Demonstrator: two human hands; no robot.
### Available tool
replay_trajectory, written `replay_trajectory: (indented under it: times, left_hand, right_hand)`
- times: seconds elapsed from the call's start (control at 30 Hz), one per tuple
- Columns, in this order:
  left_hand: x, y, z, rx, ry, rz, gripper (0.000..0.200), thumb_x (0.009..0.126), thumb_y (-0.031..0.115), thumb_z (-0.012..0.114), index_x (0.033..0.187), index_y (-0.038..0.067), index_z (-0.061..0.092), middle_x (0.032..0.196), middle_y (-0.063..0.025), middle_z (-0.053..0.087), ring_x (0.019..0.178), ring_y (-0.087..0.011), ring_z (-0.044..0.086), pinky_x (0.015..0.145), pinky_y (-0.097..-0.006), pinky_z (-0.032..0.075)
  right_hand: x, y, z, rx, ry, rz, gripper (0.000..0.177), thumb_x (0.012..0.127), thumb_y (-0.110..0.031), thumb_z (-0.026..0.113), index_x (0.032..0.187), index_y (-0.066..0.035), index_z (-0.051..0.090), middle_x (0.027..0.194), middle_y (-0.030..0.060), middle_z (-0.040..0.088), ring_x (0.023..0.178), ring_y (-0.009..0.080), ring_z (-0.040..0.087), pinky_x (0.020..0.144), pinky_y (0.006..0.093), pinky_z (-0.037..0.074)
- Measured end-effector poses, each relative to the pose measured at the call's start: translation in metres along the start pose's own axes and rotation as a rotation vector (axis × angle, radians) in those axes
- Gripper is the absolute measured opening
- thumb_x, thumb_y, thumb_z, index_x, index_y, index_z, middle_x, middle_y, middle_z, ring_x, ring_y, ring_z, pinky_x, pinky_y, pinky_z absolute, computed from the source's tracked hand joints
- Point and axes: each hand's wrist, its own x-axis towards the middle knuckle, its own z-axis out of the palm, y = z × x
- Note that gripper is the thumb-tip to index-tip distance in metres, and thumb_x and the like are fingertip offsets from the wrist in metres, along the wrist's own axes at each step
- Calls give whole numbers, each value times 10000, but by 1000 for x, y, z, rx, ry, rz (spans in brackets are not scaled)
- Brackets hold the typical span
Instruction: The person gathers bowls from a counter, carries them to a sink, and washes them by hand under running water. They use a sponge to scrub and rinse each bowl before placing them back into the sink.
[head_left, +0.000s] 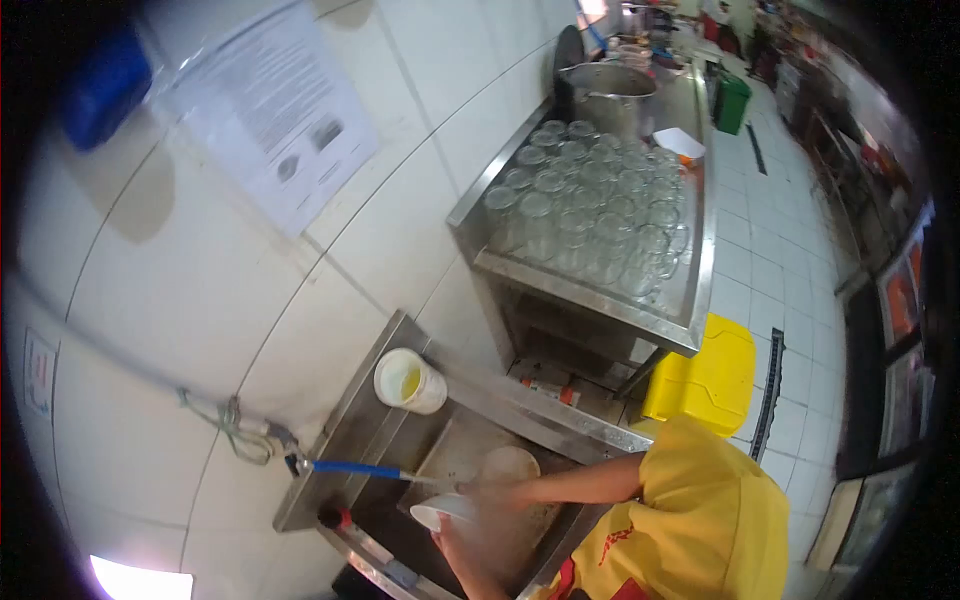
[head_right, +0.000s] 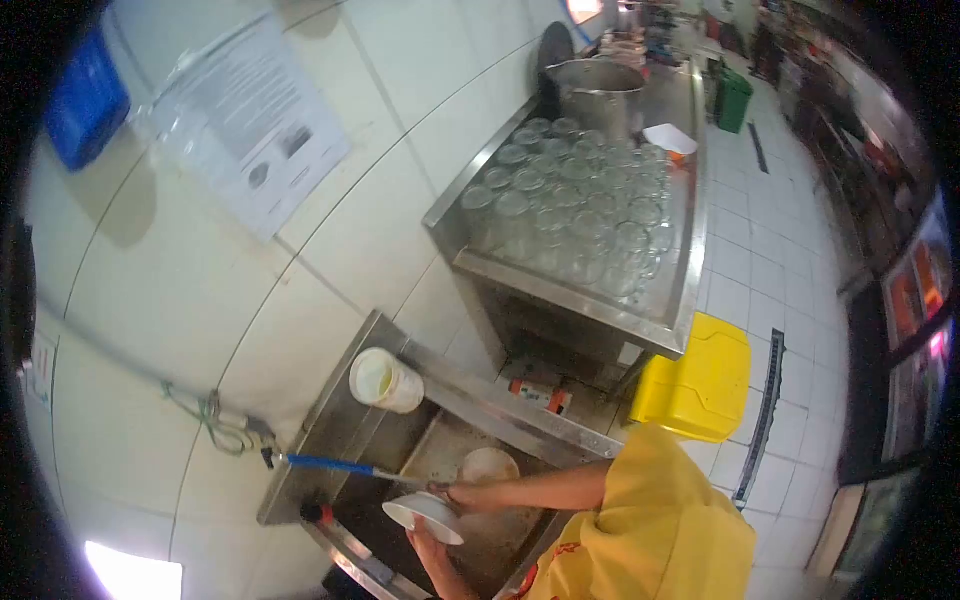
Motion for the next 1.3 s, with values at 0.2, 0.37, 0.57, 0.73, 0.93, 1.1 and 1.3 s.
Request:
replay_trajectory:
  times: [0.2,0.37,0.57,0.73,0.93,1.1,1.3]
  left_hand:
    - [6,-19,-16,56,56,-32,399,785,199,677,1107,30,512,1013,-80,585,916,-215,576,769,-386,484]
    - [15,-43,-44,-8,282,-40,360,800,181,663,1099,36,525,1003,-63,594,908,-192,576,768,-346,483]
    - [20,-61,-60,-148,486,-138,416,826,128,614,1193,-2,466,1072,-110,572,936,-251,571,809,-367,468]
    - [13,-89,-109,399,789,-68,448,809,189,628,1132,-84,482,1082,-202,560,952,-307,569,812,-403,458]
    - [3,-102,-121,1032,672,-266,351,784,222,632,966,-76,591,915,-222,622,877,-332,604,759,-406,457]
    - [10,-121,-129,1056,432,-339,321,783,218,603,1033,16,607,975,-213,612,931,-370,574,781,-411,436]
    - [30,-111,-68,1405,253,238,287,802,173,568,1027,0,530,1073,-192,535,1026,-368,489,840,-446,377]
  right_hand:
    - [22,-11,-3,-3,129,17,500,885,-499,423,1148,-86,524,1126,48,547,999,159,500,892,300,380]
    - [21,29,4,-142,488,-54,507,898,-487,404,1084,-39,551,969,79,600,867,169,556,784,316,428]
    - [8,89,-38,-1009,775,-138,477,910,-396,433,915,57,584,788,145,629,802,300,596,701,379,429]
    - [7,69,-80,-605,669,-55,479,841,-446,533,882,31,543,761,133,602,754,255,608,678,367,458]
    - [7,-32,-63,-547,638,-30,479,843,-316,588,1159,19,456,972,121,605,852,214,588,794,327,440]
    - [-19,-54,-39,172,506,-162,295,837,-261,600,962,4,574,868,108,626,785,204,615,710,363,506]
    - [-51,-8,-74,-72,702,-35,132,805,-178,590,798,-54,544,748,106,606,639,202,609,638,379,522]
